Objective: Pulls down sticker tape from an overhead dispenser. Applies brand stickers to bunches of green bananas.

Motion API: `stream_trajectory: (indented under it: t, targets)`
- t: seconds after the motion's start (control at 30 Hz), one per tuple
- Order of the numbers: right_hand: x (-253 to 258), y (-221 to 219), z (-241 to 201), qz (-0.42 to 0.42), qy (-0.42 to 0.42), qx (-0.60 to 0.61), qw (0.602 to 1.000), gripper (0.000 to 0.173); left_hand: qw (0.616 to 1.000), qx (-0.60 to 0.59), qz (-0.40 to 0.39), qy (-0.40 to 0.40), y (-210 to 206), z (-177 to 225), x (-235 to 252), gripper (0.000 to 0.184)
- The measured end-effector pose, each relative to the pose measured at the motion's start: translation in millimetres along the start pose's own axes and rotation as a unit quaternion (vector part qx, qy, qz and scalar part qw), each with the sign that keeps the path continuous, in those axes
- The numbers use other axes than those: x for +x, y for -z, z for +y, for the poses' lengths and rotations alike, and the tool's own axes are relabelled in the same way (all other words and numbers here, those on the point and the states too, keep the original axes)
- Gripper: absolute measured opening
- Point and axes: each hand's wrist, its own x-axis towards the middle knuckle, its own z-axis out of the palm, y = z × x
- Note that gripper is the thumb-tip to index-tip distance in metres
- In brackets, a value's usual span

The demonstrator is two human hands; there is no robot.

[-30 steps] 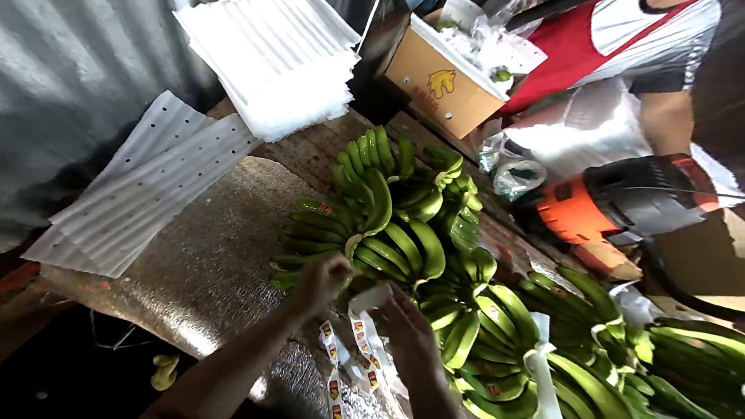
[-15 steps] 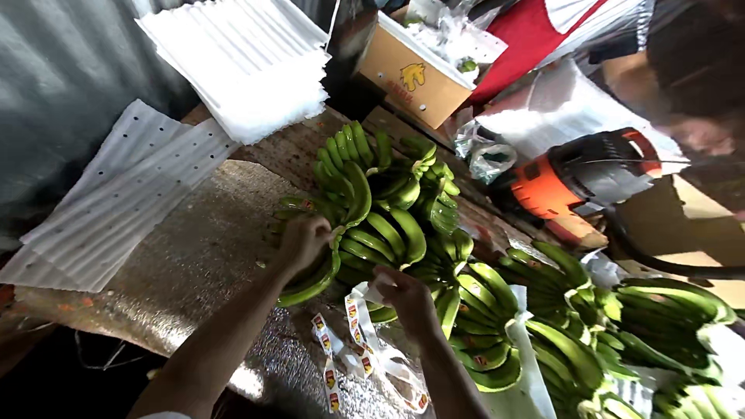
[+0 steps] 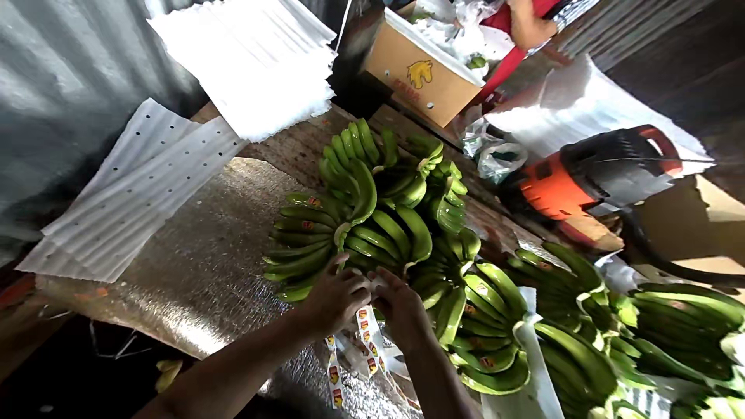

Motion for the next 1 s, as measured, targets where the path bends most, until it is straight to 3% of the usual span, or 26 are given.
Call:
stream_trajectory:
  t: [0.13,0.3,0.37,0.4,0.47,0.53,0.6,0.67,0.87,0.93,1.0]
  targets:
    - [-5,-3,11,-0.003,0.045,-0.035,0.998,0.043,0.999,-0.003,-0.034,0.028,-2,-1,-10,0.009]
    - [-7,0,13,-0.018,0.051,-0.062,0.997,0.026,1.000,0.000,-0.014,-0.024,3,-1,-14,0.014]
    - [-3,4,17,0.003,0.052,-0.048,0.997,0.023,0.998,-0.059,0.005,0.023,5,-2,-15,0.012]
    - [0,7,18,0.020,0.056,-0.042,0.997,0.022,0.990,-0.112,0.006,0.087,9,-4,-13,0.013]
    - [3,13,15,0.052,0.050,-0.032,0.997,0.021,0.930,-0.217,-0.038,0.295,31,-12,-1,0.021]
    - [3,19,11,0.061,0.051,-0.047,0.996,0.021,0.806,-0.288,-0.046,0.514,42,-42,13,0.031]
    - [3,24,10,0.044,0.069,-0.109,0.991,0.037,0.713,-0.301,-0.011,0.633,33,-83,9,0.037]
    - [3,23,8,0.023,0.076,-0.160,0.984,0.051,0.675,-0.284,-0.022,0.681,24,-110,2,0.040]
    - [12,24,11,0.023,0.098,-0.261,0.960,0.017,0.654,-0.192,-0.175,0.711,20,-128,10,0.034]
    - [15,24,13,0.019,0.098,-0.220,0.970,0.014,0.676,-0.099,-0.265,0.680,26,-128,15,0.036]
    - [15,24,12,0.012,0.089,-0.162,0.983,0.016,0.725,-0.003,-0.329,0.605,37,-118,24,0.044]
